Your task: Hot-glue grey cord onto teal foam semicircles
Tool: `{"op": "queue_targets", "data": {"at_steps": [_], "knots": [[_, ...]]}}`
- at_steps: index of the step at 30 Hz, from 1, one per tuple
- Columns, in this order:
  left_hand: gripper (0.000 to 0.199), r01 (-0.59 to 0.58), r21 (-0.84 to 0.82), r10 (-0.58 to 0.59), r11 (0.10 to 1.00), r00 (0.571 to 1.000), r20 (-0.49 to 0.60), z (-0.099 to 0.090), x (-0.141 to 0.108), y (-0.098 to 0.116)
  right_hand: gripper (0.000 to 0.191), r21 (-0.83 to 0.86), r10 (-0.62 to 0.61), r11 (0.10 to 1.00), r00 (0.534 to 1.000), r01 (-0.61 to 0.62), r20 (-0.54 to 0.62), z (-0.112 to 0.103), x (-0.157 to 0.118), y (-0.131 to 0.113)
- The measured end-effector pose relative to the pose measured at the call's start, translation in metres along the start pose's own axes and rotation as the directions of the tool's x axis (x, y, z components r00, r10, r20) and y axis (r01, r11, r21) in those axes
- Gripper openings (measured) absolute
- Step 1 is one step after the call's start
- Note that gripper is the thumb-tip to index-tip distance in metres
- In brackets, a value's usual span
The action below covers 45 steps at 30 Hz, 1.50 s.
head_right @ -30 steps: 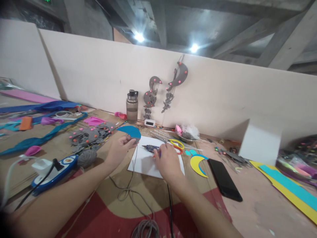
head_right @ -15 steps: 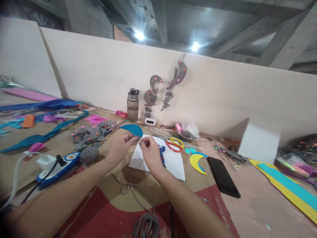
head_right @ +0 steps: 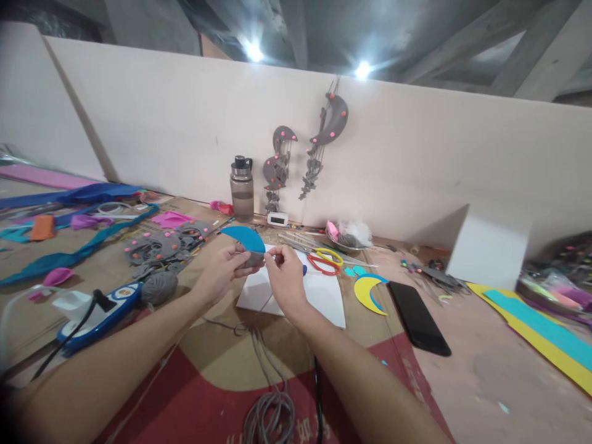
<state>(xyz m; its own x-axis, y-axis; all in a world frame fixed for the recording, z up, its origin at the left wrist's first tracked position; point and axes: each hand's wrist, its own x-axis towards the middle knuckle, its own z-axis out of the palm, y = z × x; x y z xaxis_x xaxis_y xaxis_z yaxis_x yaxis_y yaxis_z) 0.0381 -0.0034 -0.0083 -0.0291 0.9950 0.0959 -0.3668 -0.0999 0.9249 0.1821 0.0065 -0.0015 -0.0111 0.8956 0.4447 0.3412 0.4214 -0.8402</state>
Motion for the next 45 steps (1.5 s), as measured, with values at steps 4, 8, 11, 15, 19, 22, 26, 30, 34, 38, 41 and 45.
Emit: {"op": "queue_targets", "data": {"at_steps": [4, 8, 11, 15, 19, 22, 26, 30, 34, 38, 41, 45], "knots": [[0.023, -0.007, -0.014, 0.007, 1.000, 1.000, -0.013, 0.001, -0.002, 0.000, 0.012, -0.002, 0.007, 1.000, 1.000, -0.007, -0.001, 0.000, 0.001, 0.002], [0.022, -0.001, -0.045, 0.000, 0.999, 1.000, -0.021, 0.002, -0.004, 0.001, 0.014, 0.013, 0.022, 1.000, 1.000, -0.022, 0.008, 0.000, 0.000, 0.002], [0.022, 0.006, -0.094, -0.008, 0.996, 1.000, -0.025, 0.003, -0.005, 0.002, 0.014, 0.020, 0.020, 1.000, 1.000, -0.020, 0.016, 0.001, 0.000, 0.002], [0.023, 0.025, -0.144, -0.027, 0.989, 1.000, -0.014, 0.005, -0.007, 0.003, 0.014, 0.035, 0.022, 0.999, 1.000, -0.023, 0.021, 0.001, 0.000, 0.003], [0.022, 0.039, -0.183, -0.041, 0.982, 0.999, -0.007, 0.005, -0.007, 0.003, 0.013, 0.102, 0.048, 0.994, 0.998, -0.051, 0.033, 0.002, 0.001, 0.008], [0.019, 0.058, -0.191, -0.060, 0.980, 0.998, -0.007, 0.006, -0.007, 0.003, 0.013, 0.190, 0.099, 0.976, 0.994, -0.107, 0.052, 0.005, 0.003, 0.013], [0.016, 0.096, -0.184, -0.097, 0.978, 0.995, 0.003, 0.005, -0.006, 0.004, 0.013, 0.340, 0.205, 0.912, 0.973, -0.229, 0.106, 0.007, 0.004, 0.014], [0.012, 0.118, -0.173, -0.111, 0.978, 0.993, 0.045, 0.003, -0.005, 0.003, 0.015, 0.445, 0.309, 0.821, 0.934, -0.357, 0.179, 0.005, 0.004, 0.009], [0.013, 0.118, -0.178, -0.110, 0.977, 0.992, 0.055, 0.003, -0.004, 0.003, 0.017, 0.495, 0.371, 0.761, 0.907, -0.419, 0.198, 0.004, 0.003, 0.004], [0.015, 0.111, -0.164, -0.105, 0.980, 0.993, 0.049, 0.003, -0.003, 0.004, 0.017, 0.512, 0.355, 0.757, 0.914, -0.405, 0.199, 0.005, 0.002, 0.003], [0.014, 0.113, -0.167, -0.105, 0.979, 0.993, 0.060, 0.002, -0.002, 0.004, 0.018, 0.545, 0.309, 0.744, 0.923, -0.386, 0.230, 0.004, 0.002, 0.001], [0.009, 0.145, -0.207, -0.129, 0.968, 0.988, 0.089, -0.001, 0.002, 0.005, 0.020, 0.602, 0.219, 0.713, 0.930, -0.360, 0.296, 0.002, 0.003, -0.002]]}}
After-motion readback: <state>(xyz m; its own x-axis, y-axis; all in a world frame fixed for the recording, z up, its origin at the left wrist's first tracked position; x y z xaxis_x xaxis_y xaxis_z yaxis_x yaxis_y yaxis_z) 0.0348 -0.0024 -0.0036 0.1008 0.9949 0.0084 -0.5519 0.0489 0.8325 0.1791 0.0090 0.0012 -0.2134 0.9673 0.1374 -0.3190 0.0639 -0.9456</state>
